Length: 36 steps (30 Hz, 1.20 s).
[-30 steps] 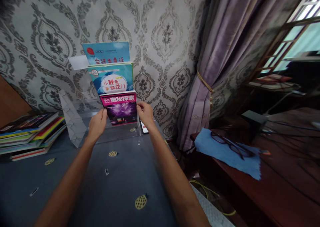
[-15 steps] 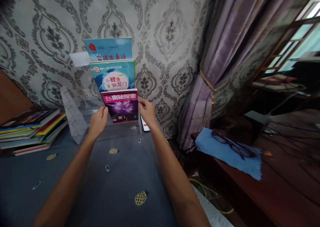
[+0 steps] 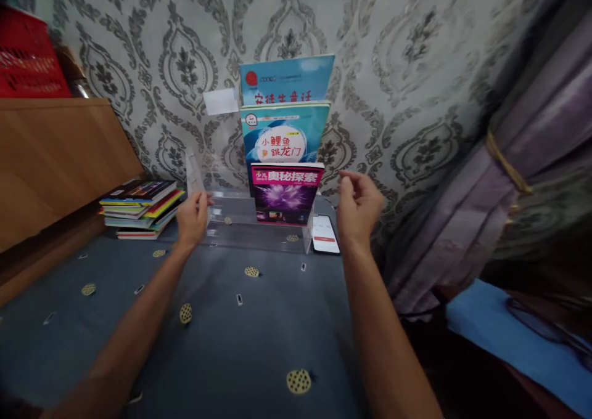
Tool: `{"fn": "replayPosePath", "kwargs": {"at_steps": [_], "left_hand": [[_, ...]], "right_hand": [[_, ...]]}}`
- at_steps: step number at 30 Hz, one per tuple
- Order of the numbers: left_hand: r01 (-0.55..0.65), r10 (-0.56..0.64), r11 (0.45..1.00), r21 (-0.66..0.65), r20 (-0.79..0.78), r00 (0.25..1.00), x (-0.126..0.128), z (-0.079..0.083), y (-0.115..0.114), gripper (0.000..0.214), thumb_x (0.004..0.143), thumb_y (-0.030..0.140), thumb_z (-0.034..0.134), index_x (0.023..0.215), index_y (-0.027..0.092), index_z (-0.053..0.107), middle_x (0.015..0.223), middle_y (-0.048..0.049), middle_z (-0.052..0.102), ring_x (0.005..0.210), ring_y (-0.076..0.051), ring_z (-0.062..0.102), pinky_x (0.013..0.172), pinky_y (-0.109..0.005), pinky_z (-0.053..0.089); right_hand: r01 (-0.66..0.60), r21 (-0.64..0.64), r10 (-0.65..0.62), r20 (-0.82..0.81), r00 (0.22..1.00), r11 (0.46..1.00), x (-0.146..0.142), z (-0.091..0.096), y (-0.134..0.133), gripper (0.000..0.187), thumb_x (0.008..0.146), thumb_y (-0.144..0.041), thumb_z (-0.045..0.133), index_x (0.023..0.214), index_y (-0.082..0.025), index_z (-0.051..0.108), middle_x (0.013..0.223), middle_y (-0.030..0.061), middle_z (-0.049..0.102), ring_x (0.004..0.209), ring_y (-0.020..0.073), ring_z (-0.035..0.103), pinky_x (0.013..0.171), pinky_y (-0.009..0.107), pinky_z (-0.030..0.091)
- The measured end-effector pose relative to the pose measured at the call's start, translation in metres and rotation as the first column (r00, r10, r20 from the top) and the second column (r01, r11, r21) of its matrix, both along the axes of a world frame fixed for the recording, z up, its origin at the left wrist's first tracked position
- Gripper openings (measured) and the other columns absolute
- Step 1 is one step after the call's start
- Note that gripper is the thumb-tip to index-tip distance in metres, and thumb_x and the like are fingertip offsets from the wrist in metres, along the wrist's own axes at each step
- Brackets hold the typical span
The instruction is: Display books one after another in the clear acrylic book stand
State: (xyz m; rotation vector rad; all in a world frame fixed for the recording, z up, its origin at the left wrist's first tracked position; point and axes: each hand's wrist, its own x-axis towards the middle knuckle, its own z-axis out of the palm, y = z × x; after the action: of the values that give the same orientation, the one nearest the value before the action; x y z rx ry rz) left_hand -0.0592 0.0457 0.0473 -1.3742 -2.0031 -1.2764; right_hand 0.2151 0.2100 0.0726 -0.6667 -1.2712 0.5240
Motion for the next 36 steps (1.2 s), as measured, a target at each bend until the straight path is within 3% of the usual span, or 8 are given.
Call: {"fn": "replayPosePath", "kwargs": {"at_steps": [3, 6, 9, 13, 18, 25, 30, 36], "left_hand": [[-0.231, 0.23, 0.973, -0.006, -0.059, 0.971, -0.048, 0.002, -0.021, 0.037, 0.101, 0.033, 0.029, 0.094, 0.019, 0.063, 0.091, -0.0092, 0.071, 0.091, -0.023, 0.063, 0.085, -0.035, 0.046], [-0.445, 0.431, 0.892, -0.077, -0.144, 0.891, -0.097, 0.005, -0.038, 0.04, 0.099, 0.033, 0.031, 0.108, 0.013, 0.065, 0.116, -0.0203, 0.067, 0.116, -0.033, 0.056, 0.1, -0.047, 0.041], [-0.485, 0.424, 0.839, -0.247, -0.263, 0.867, -0.134, 0.006, -0.048, 0.052, 0.095, 0.036, 0.037, 0.134, 0.006, 0.053, 0.148, -0.0258, 0.047, 0.14, -0.039, 0.035, 0.11, -0.058, 0.031], [-0.458, 0.333, 0.723, -0.518, -0.32, 0.887, -0.161, 0.003, -0.052, 0.068, 0.095, 0.045, 0.038, 0.148, 0.004, 0.037, 0.156, -0.0244, 0.038, 0.15, -0.04, 0.019, 0.114, -0.068, 0.018], [-0.471, 0.288, 0.644, -0.602, -0.38, 0.879, -0.164, 0.007, -0.055, 0.069, 0.096, 0.052, 0.035, 0.146, 0.004, 0.038, 0.146, -0.028, 0.05, 0.146, -0.04, 0.029, 0.11, -0.071, 0.021], [-0.54, 0.218, 0.554, -0.634, -0.515, 0.829, -0.156, 0.022, -0.077, 0.047, 0.096, 0.038, 0.039, 0.129, 0.009, 0.057, 0.134, -0.0243, 0.061, 0.133, -0.037, 0.049, 0.102, -0.056, 0.039], [-0.551, 0.177, 0.529, -0.646, -0.551, 0.815, -0.155, 0.029, -0.091, 0.04, 0.097, 0.029, 0.035, 0.123, 0.013, 0.061, 0.126, -0.0205, 0.067, 0.119, -0.033, 0.06, 0.097, -0.045, 0.044], [-0.573, 0.119, 0.497, -0.652, -0.602, 0.789, -0.134, 0.029, -0.115, 0.039, 0.091, 0.015, 0.033, 0.114, 0.008, 0.064, 0.116, -0.0247, 0.067, 0.11, -0.036, 0.064, 0.094, -0.048, 0.044]], "right_hand": [[0.039, 0.064, -0.029, -0.157, 0.987, 0.997, 0.002, 0.017, -0.014, 0.02, 0.08, -0.028, 0.056, 0.086, -0.015, 0.071, 0.081, 0.005, 0.07, 0.077, 0.0178, 0.067, 0.066, 0.031, 0.053], [0.029, 0.137, 0.006, -0.253, 0.968, 0.99, 0.005, 0.03, -0.026, 0.017, 0.079, -0.027, 0.058, 0.084, -0.017, 0.07, 0.08, 0.0043, 0.07, 0.074, 0.0175, 0.069, 0.06, 0.029, 0.052], [0.021, 0.185, 0.029, -0.265, 0.964, 0.983, 0.008, 0.038, -0.036, 0.015, 0.08, -0.026, 0.058, 0.084, -0.017, 0.07, 0.079, 0.0037, 0.07, 0.072, 0.017, 0.069, 0.058, 0.029, 0.051], [0.015, 0.221, 0.038, -0.231, 0.972, 0.975, 0.009, 0.043, -0.045, 0.015, 0.081, -0.025, 0.058, 0.086, -0.018, 0.071, 0.078, 0.0028, 0.07, 0.071, 0.0168, 0.07, 0.058, 0.029, 0.052], [0.042, 0.256, 0.016, -0.219, 0.976, 0.966, 0.008, 0.044, -0.048, 0.015, 0.082, -0.025, 0.058, 0.086, -0.019, 0.072, 0.077, 0.0029, 0.071, 0.071, 0.0168, 0.069, 0.057, 0.03, 0.052], [0.033, 0.266, 0.03, -0.231, 0.973, 0.964, 0.012, 0.047, -0.05, 0.015, 0.084, -0.023, 0.059, 0.087, -0.018, 0.073, 0.078, 0.0044, 0.07, 0.07, 0.0172, 0.069, 0.055, 0.029, 0.052], [0.032, 0.281, 0.045, -0.262, 0.964, 0.959, 0.016, 0.05, -0.051, 0.015, 0.084, -0.023, 0.059, 0.087, -0.018, 0.073, 0.078, 0.004, 0.07, 0.071, 0.016, 0.069, 0.054, 0.028, 0.051], [0.053, 0.273, 0.019, -0.252, 0.967, 0.96, 0.019, 0.055, -0.059, 0.016, 0.084, -0.027, 0.058, 0.088, -0.02, 0.073, 0.077, 0.0025, 0.069, 0.069, 0.0154, 0.069, 0.053, 0.029, 0.052]]}}
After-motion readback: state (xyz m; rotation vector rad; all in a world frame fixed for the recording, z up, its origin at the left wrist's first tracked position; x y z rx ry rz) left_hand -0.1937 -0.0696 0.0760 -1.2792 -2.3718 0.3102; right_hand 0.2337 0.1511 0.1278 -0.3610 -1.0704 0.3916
